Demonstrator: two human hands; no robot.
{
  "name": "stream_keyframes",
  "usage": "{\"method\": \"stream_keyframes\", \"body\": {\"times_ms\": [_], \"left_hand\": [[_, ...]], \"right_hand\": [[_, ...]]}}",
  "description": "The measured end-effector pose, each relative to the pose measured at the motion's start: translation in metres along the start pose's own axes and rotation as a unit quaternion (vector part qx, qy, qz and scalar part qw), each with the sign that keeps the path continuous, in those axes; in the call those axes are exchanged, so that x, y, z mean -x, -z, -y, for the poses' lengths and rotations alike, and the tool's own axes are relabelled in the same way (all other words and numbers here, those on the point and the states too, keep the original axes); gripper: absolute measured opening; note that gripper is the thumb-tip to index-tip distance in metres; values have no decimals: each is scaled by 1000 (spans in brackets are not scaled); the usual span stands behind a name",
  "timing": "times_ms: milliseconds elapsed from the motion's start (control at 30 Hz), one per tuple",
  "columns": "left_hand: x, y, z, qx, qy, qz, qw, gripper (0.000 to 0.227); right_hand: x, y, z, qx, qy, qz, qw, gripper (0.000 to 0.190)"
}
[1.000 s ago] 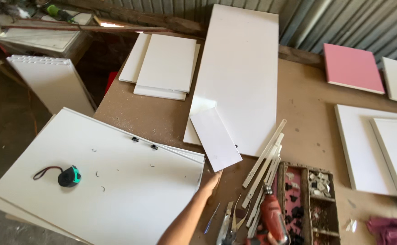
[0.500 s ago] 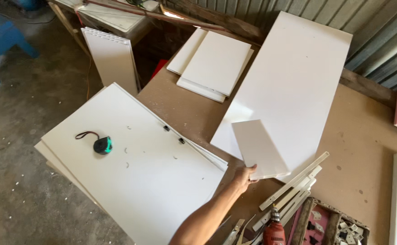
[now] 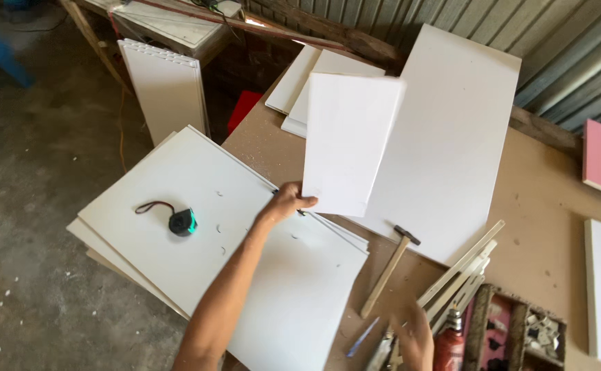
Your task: The person attaches a hinge to a white panel using a drill and screws, then positions another panel to measure for the next step using a tape measure.
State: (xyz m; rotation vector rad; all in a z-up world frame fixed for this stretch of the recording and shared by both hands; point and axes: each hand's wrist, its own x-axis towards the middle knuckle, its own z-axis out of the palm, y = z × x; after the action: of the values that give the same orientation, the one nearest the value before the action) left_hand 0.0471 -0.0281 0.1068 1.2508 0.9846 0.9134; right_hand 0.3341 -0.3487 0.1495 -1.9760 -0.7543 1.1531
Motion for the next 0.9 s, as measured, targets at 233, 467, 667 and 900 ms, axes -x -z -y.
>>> {"method": "stream_keyframes", "body": {"times_ms": [233,467,667,900], "left_hand": [[-15,61,-8,-142,-13,115,983,29],[-38,108,-10,-358,-17,179,916,36],[-50,119,7,-390,-27,223,893,39],[-50,132,-3,-377,7,262,888,48]], "right_hand": [[-179,-138,130,-198,271,110,936,54],[-186,-194,132,154,184,-92,966,39],[-176,-213,100,228,167,-154,947,32],[-164,-234,108,225,173,-150,947,31]]}}
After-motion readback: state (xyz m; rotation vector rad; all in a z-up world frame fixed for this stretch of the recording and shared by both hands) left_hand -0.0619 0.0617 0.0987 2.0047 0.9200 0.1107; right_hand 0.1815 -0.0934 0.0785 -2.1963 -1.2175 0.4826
